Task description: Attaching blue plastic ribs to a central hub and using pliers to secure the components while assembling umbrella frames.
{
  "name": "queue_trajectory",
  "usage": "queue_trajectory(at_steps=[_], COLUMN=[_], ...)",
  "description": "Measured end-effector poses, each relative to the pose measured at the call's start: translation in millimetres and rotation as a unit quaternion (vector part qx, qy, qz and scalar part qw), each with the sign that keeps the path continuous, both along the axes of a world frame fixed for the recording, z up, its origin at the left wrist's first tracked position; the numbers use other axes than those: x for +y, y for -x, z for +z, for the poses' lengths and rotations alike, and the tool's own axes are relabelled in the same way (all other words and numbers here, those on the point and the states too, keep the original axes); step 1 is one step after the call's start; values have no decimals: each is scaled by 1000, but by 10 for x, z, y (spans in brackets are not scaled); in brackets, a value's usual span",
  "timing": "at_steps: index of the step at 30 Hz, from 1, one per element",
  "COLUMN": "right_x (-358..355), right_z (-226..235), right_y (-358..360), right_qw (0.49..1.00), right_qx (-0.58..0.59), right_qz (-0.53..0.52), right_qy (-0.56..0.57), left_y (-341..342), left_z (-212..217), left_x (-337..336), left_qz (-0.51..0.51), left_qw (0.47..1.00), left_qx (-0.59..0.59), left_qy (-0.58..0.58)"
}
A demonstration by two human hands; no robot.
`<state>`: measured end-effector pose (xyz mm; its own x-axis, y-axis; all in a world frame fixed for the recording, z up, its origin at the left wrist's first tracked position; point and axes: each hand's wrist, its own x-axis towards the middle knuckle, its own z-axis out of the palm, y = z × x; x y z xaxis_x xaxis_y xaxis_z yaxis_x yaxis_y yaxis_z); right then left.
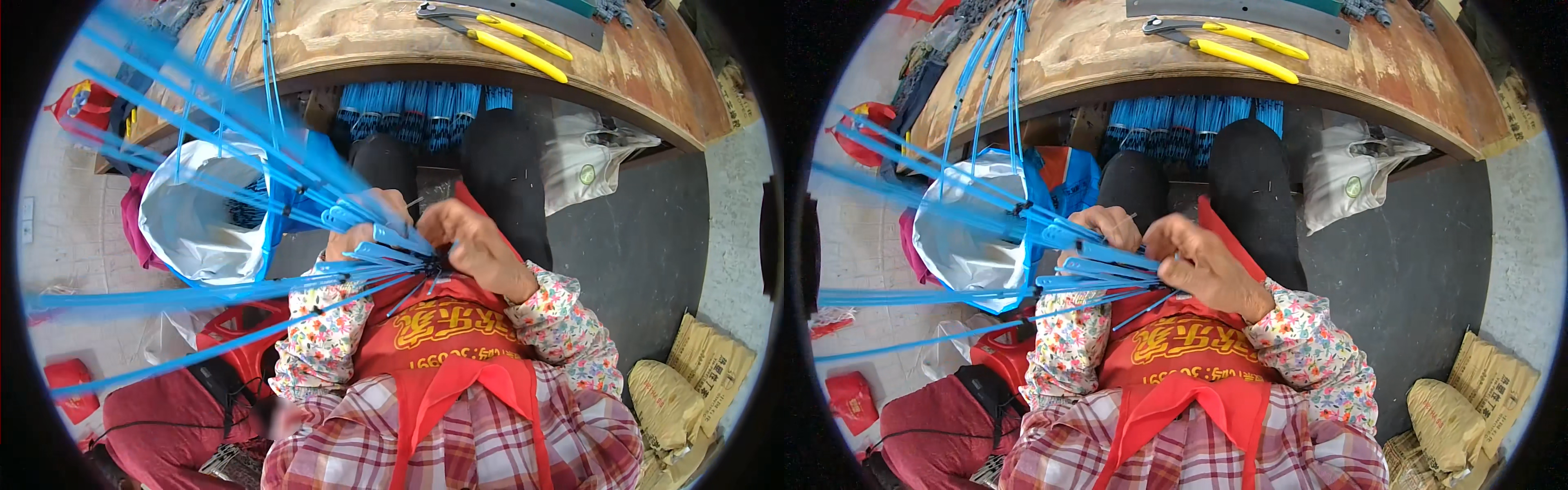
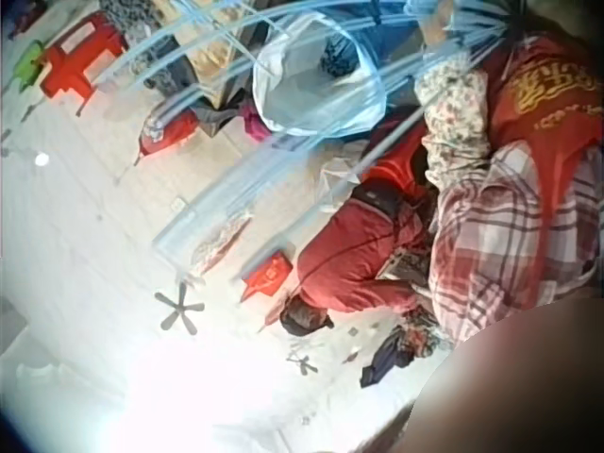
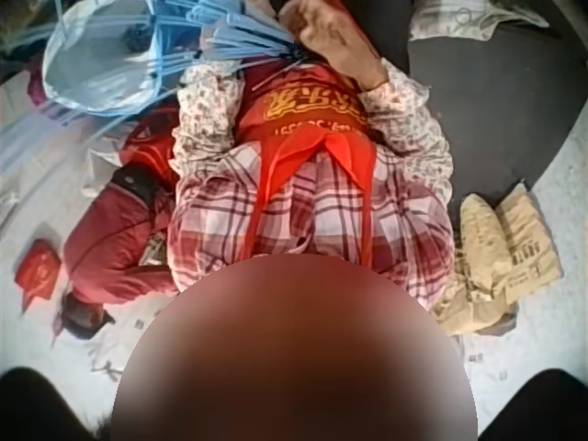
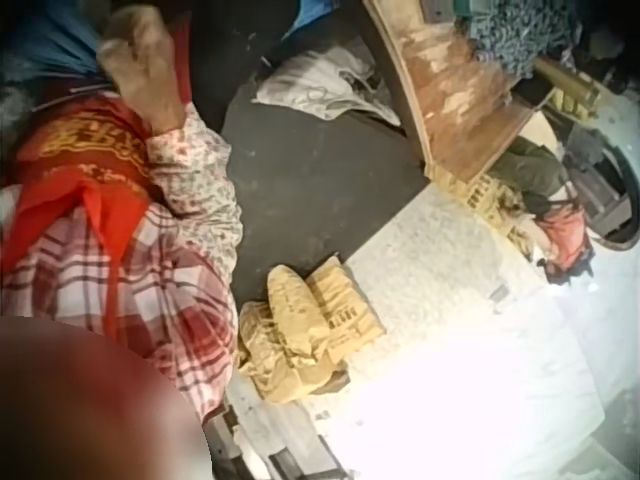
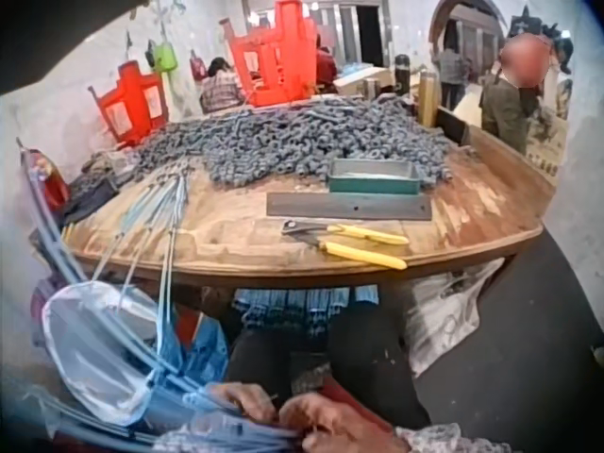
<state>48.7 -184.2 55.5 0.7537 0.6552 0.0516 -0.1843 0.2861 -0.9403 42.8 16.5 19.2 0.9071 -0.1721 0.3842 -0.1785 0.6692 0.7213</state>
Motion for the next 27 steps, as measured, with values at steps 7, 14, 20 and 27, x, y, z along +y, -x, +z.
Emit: queue_trajectory(at_steps=[7,14,20,27], right_x=[45,147,121,121], right_z=[3,67,-38,-67], right_y=[-31,42,59,99], right_qw=[985,970,936,945], right_qx=[-102,-187,-270,-242], right_qz=[112,-117,-174,-165], right_qy=[85,106,148,147], left_y=[-18,-45,-19,67], left_z=[172,346,443,467], left_x=[92,-43,-164,-163], left_qz=[-119,-100,-48,-54], left_qw=[986,976,956,960], left_qx=[117,179,259,254], left_qy=[26,-73,-126,-103])
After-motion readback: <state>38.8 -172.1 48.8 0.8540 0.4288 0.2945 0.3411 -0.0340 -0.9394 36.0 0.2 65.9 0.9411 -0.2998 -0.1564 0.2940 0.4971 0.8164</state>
